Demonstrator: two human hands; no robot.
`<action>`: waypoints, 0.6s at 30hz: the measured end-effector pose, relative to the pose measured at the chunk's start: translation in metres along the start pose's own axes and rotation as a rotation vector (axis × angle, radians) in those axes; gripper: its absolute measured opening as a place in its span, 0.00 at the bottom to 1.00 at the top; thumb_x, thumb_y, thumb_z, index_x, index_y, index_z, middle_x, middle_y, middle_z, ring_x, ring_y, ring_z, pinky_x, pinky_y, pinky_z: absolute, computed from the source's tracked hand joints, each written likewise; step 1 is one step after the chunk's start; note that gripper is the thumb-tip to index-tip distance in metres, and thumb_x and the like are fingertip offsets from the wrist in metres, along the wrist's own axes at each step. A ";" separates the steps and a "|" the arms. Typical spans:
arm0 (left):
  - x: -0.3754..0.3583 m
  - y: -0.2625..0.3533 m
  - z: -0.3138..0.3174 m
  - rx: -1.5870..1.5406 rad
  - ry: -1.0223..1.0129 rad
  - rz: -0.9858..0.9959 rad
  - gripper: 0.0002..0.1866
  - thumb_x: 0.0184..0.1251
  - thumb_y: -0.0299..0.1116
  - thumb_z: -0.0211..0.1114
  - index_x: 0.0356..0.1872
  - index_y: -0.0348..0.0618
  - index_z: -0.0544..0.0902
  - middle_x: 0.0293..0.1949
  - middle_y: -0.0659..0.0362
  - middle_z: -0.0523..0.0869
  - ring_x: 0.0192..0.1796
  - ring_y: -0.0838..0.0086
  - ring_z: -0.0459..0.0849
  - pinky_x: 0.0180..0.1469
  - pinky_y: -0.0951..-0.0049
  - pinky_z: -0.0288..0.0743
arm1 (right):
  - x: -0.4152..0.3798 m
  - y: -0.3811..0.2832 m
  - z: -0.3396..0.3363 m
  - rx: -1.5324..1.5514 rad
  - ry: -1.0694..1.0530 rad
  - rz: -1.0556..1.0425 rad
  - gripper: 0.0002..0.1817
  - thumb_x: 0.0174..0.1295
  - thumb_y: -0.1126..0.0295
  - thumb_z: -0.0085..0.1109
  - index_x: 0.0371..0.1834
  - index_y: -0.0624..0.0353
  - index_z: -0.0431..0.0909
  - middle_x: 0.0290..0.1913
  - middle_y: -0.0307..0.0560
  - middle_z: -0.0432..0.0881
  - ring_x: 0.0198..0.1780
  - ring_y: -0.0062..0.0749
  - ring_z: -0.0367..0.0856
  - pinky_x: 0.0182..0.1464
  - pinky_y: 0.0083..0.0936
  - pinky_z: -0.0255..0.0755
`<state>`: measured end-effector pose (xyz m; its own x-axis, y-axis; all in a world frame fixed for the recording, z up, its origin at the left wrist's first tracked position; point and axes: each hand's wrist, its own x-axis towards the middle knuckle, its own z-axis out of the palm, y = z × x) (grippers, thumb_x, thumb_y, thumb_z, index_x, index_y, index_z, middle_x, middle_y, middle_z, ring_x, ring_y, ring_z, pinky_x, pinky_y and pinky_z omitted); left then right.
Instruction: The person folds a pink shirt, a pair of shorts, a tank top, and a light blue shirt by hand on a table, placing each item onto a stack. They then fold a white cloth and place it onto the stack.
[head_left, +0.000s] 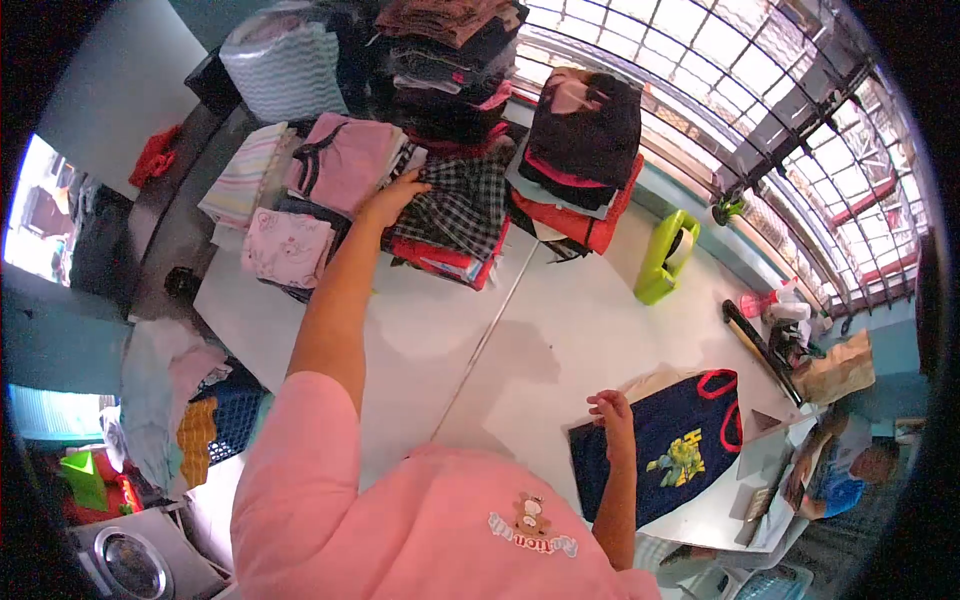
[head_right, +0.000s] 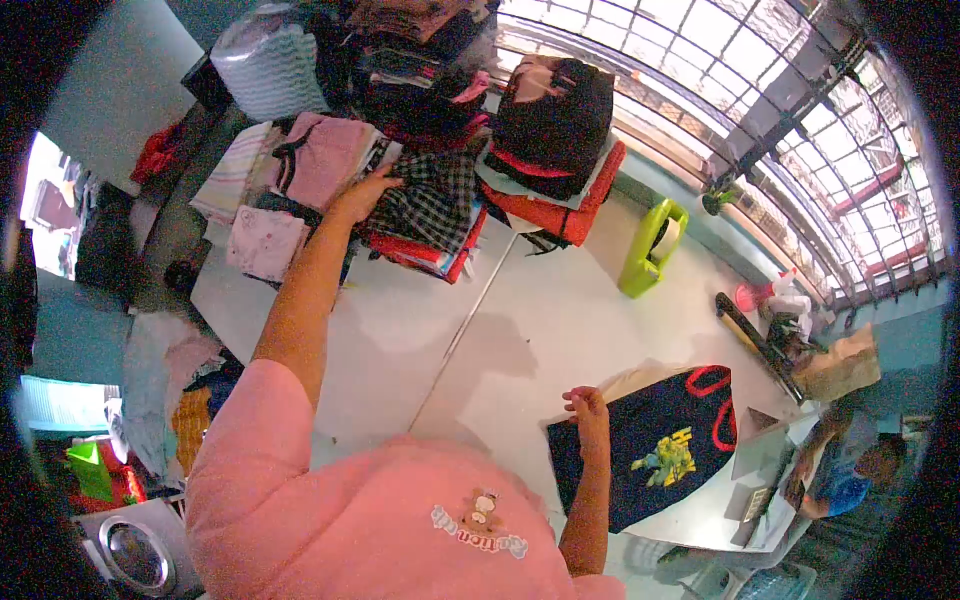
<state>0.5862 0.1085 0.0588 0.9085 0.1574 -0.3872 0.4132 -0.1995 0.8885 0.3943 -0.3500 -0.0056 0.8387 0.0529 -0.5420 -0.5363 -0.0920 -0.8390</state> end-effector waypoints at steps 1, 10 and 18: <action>0.014 -0.005 -0.006 -0.038 -0.043 -0.076 0.35 0.53 0.39 0.59 0.63 0.55 0.56 0.65 0.58 0.54 0.65 0.65 0.51 0.62 0.64 0.45 | -0.001 0.002 0.000 -0.032 0.014 0.025 0.05 0.57 0.69 0.48 0.35 0.54 0.70 0.36 0.38 0.78 0.34 0.20 0.72 0.34 0.17 0.64; 0.030 -0.003 -0.030 -0.087 -0.050 -0.023 0.34 0.52 0.40 0.59 0.62 0.57 0.58 0.67 0.60 0.49 0.67 0.67 0.46 0.63 0.61 0.40 | 0.000 0.007 -0.007 -0.064 0.011 -0.072 0.07 0.58 0.68 0.48 0.37 0.57 0.71 0.36 0.40 0.78 0.34 0.22 0.72 0.35 0.18 0.66; 0.034 -0.016 -0.010 0.440 0.182 0.067 0.32 0.54 0.34 0.54 0.62 0.46 0.57 0.56 0.46 0.68 0.57 0.59 0.67 0.59 0.59 0.55 | -0.012 0.012 -0.009 -0.162 0.062 -0.045 0.06 0.57 0.71 0.47 0.36 0.58 0.71 0.36 0.39 0.77 0.34 0.23 0.72 0.36 0.18 0.66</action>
<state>0.6099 0.1268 0.0337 0.9246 0.2888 -0.2483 0.3768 -0.5994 0.7062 0.3785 -0.3603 -0.0087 0.8686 -0.0002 -0.4956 -0.4798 -0.2503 -0.8409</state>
